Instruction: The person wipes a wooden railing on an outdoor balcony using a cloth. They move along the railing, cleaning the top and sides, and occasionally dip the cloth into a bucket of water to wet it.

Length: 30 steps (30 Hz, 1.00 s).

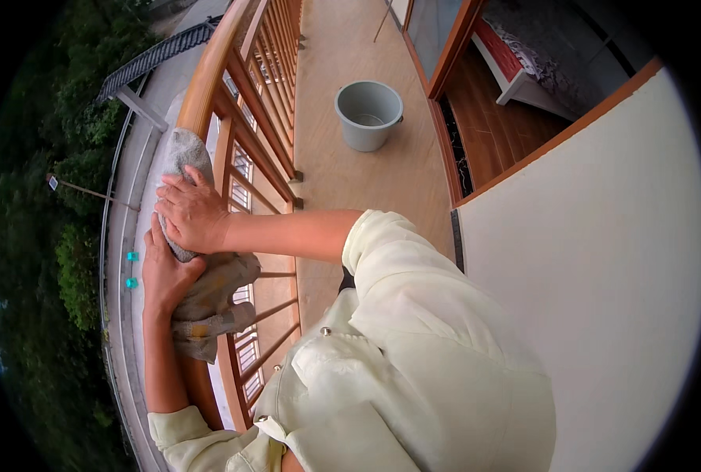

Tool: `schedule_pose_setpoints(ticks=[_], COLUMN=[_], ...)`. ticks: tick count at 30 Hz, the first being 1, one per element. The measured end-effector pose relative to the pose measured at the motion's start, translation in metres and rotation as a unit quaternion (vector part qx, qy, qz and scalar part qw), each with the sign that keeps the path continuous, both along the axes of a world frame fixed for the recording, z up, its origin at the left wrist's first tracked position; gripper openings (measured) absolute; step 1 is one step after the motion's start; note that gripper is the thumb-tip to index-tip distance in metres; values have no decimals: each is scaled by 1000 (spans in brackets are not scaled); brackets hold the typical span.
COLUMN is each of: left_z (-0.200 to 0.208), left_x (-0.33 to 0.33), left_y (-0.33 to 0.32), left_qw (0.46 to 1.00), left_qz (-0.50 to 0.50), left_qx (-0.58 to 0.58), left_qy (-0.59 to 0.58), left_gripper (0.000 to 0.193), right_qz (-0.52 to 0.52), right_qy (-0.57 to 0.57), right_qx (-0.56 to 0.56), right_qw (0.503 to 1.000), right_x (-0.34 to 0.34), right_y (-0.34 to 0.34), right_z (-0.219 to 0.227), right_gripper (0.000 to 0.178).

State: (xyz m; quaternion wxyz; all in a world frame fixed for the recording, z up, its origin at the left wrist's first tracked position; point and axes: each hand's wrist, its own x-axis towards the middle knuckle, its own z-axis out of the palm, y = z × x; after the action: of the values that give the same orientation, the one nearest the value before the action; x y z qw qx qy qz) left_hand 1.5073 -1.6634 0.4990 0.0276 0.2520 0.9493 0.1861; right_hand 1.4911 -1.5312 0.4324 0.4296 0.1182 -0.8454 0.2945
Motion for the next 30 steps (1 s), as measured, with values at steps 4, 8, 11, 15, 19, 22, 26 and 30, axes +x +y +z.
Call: schedule_pose_setpoints(ticks=[4, 8, 11, 15, 19, 22, 26, 30], left_z=[13, 10, 9, 5, 0, -23, -38, -28], left_x=[131, 254, 294, 270, 206, 194, 201, 240], left_y=[-96, -193, -213, -186, -125, -104, -111, -152], left_qw=[997, 980, 958, 952, 948, 924, 930, 927], left_qz=[67, 155, 224, 269, 246, 289, 266, 259], left_qx=[-25, -107, -147, -106, -122, -93, -77, -58], left_qy=[-16, 66, 99, 97, 159, 232, 243, 267], left_gripper=[97, 94, 93, 76, 65, 55, 54, 58], right_qz=[131, 358, 483, 512, 465, 487, 471, 479], right_qy=[-57, -84, -95, -133, -120, -160, -126, -115], right_qx=[25, 53, 91, 220, 284, 323, 376, 406], right_qw=[989, 929, 865, 820, 830, 796, 788, 770], right_x=[124, 195, 212, 179, 122, 111, 116, 133], right_y=[-88, -159, -183, -140, -102, -96, -105, -130], right_z=[14, 23, 27, 52, 67, 76, 68, 75], right_gripper=[36, 49, 60, 70, 77, 84, 91, 96])
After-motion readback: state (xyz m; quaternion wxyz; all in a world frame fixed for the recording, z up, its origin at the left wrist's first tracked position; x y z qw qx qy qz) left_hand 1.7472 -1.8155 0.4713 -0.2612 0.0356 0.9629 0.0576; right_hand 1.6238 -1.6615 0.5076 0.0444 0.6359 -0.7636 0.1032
